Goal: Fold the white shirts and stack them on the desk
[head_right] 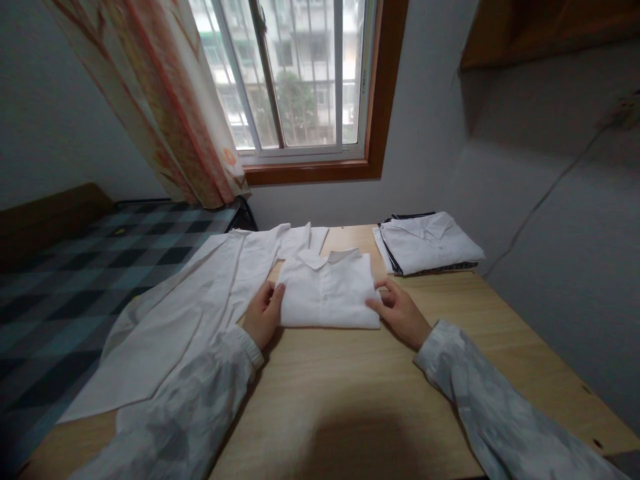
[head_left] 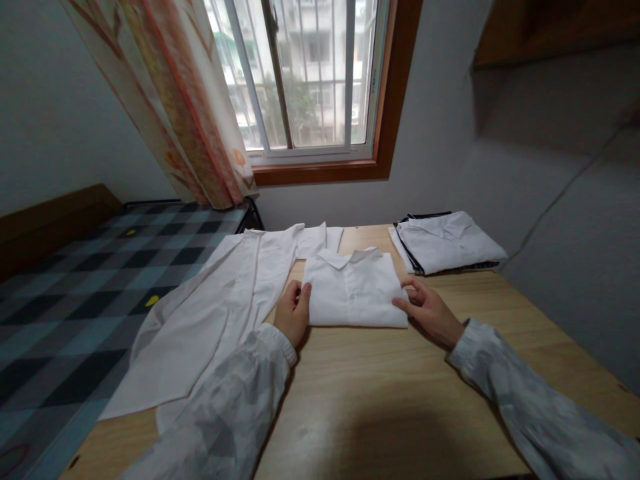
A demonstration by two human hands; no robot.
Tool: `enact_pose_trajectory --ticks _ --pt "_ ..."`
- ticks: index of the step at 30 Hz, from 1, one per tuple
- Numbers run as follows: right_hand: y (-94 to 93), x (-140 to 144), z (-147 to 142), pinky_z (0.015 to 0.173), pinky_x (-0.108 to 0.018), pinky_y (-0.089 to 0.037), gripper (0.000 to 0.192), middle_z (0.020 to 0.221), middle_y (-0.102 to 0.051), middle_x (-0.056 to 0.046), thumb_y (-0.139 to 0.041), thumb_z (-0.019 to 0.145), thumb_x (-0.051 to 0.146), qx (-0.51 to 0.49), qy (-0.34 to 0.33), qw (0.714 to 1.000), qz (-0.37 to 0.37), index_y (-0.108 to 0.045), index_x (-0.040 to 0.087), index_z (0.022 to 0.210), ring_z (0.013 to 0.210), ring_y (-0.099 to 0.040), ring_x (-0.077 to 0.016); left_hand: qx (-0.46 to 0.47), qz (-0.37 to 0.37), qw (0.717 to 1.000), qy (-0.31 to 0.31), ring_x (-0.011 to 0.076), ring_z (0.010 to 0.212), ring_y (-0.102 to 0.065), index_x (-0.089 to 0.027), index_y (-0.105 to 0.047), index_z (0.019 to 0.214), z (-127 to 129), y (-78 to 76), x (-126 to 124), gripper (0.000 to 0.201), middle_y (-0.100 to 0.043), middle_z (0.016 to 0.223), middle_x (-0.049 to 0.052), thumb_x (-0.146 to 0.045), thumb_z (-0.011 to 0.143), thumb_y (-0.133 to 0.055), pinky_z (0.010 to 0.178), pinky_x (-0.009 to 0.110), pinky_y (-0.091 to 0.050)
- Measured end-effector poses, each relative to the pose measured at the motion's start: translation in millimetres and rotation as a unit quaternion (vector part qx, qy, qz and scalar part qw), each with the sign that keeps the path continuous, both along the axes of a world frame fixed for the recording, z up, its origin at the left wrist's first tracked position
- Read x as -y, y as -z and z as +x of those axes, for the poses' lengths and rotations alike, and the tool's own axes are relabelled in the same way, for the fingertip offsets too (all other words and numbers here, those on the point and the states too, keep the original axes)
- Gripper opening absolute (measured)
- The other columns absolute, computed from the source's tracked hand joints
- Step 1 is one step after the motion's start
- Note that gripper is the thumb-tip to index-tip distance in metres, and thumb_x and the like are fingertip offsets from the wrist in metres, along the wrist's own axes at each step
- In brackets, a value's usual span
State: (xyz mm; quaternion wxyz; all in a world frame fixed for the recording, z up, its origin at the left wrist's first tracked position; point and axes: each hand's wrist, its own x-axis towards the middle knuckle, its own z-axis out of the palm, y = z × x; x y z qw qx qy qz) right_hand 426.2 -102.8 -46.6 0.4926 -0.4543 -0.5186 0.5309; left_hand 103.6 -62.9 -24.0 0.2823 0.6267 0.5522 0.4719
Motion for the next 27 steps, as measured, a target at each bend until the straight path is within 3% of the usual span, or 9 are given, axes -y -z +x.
enact_pose_trajectory --ticks 4,6,9,12,16,19,23,25,27 --pt "0.4 -1.2 0.7 0.064 -0.033 -0.056 0.049 0.088 -0.077 -0.001 -0.081 0.087 0.062 0.034 0.005 0.999 0.004 -0.054 0.029 0.112 0.075 -0.072 -0.0234 0.060 -0.020 0.998 0.000 0.0174 0.070 -0.056 -0.023 -0.058 0.085 0.0 4.0 -1.4 0.041 -0.060 0.076 -0.001 -0.063 0.095 -0.058 0.065 0.028 -0.044" --pt "-1.0 -1.1 1.8 0.063 -0.032 -0.053 0.041 0.085 -0.074 -0.001 -0.076 0.091 0.061 0.114 0.041 0.992 0.045 -0.060 0.028 0.110 0.073 -0.068 -0.0225 0.014 -0.030 0.999 -0.010 0.0190 0.070 -0.059 -0.023 -0.061 0.088 -3.2 0.2 1.1 0.042 -0.065 0.078 0.000 -0.065 0.091 -0.065 0.065 0.029 -0.046" --pt "-1.8 -2.2 5.3 0.065 -0.033 -0.048 0.032 0.082 -0.068 -0.004 -0.075 0.093 0.055 0.266 0.119 0.947 0.135 -0.069 0.024 0.093 0.073 -0.061 -0.0214 -0.111 -0.035 0.993 0.019 0.0244 0.079 -0.068 -0.023 -0.070 0.093 -8.2 -9.7 7.8 0.043 -0.075 0.088 0.005 -0.065 0.088 -0.072 0.072 0.034 -0.050" --pt "3.6 -5.9 9.7 0.062 -0.033 -0.043 0.032 0.076 -0.064 -0.003 -0.074 0.092 0.052 0.321 0.131 0.927 0.144 -0.069 0.023 0.082 0.069 -0.056 -0.0202 -0.164 -0.032 0.984 0.067 0.0259 0.085 -0.071 -0.023 -0.075 0.097 -10.8 -14.2 11.3 0.037 -0.078 0.093 0.006 -0.060 0.093 -0.067 0.076 0.034 -0.050" --pt "16.7 -11.2 13.7 0.059 -0.030 -0.041 0.029 0.072 -0.063 0.000 -0.076 0.090 0.049 0.276 0.128 0.946 0.108 -0.063 0.024 0.083 0.065 -0.056 -0.0186 -0.152 -0.031 0.988 0.010 0.0182 0.064 -0.057 -0.024 -0.054 0.070 -15.9 -3.4 4.1 0.035 -0.057 0.064 -0.003 -0.050 0.092 -0.065 0.063 0.030 -0.040" --pt "17.3 -10.3 14.8 0.059 -0.030 -0.042 0.024 0.070 -0.062 0.002 -0.074 0.090 0.042 0.275 0.128 0.946 0.112 -0.060 0.024 0.084 0.063 -0.058 -0.0187 -0.144 -0.021 0.989 -0.009 0.0153 0.060 -0.050 -0.025 -0.045 0.069 -21.5 2.8 -1.0 0.027 -0.047 0.060 -0.006 -0.034 0.087 -0.063 0.060 0.028 -0.036" --pt "-6.3 -4.7 7.9 0.067 -0.035 -0.046 0.010 0.065 -0.059 0.001 -0.066 0.092 0.029 0.391 0.187 0.877 0.206 -0.060 0.024 0.085 0.065 -0.059 -0.0217 -0.202 0.044 0.978 -0.017 0.0166 0.063 -0.055 -0.024 -0.052 0.078 -18.0 -12.5 -1.8 0.012 -0.056 0.067 -0.004 -0.023 0.085 -0.061 0.062 0.029 -0.040" --pt "-21.5 -6.0 -3.2 0.082 -0.041 -0.051 0.004 0.081 -0.069 -0.005 -0.062 0.095 0.026 0.434 0.189 0.834 0.283 -0.063 0.023 0.092 0.082 -0.066 -0.0264 -0.234 0.111 0.966 0.001 0.0202 0.076 -0.064 -0.024 -0.059 0.090 -7.0 -25.4 -5.4 0.003 -0.066 0.081 0.001 -0.024 0.089 -0.061 0.072 0.032 -0.049" --pt "-31.0 -13.2 -19.3 0.100 -0.048 -0.052 0.016 0.109 -0.074 -0.013 -0.058 0.098 0.026 0.450 0.142 0.811 0.346 -0.066 0.021 0.111 0.106 -0.068 -0.0312 -0.275 0.172 0.945 0.048 0.0258 0.101 -0.069 -0.022 -0.064 0.109 9.2 -33.6 -12.9 0.016 -0.073 0.107 0.009 -0.026 0.095 -0.059 0.093 0.040 -0.055"
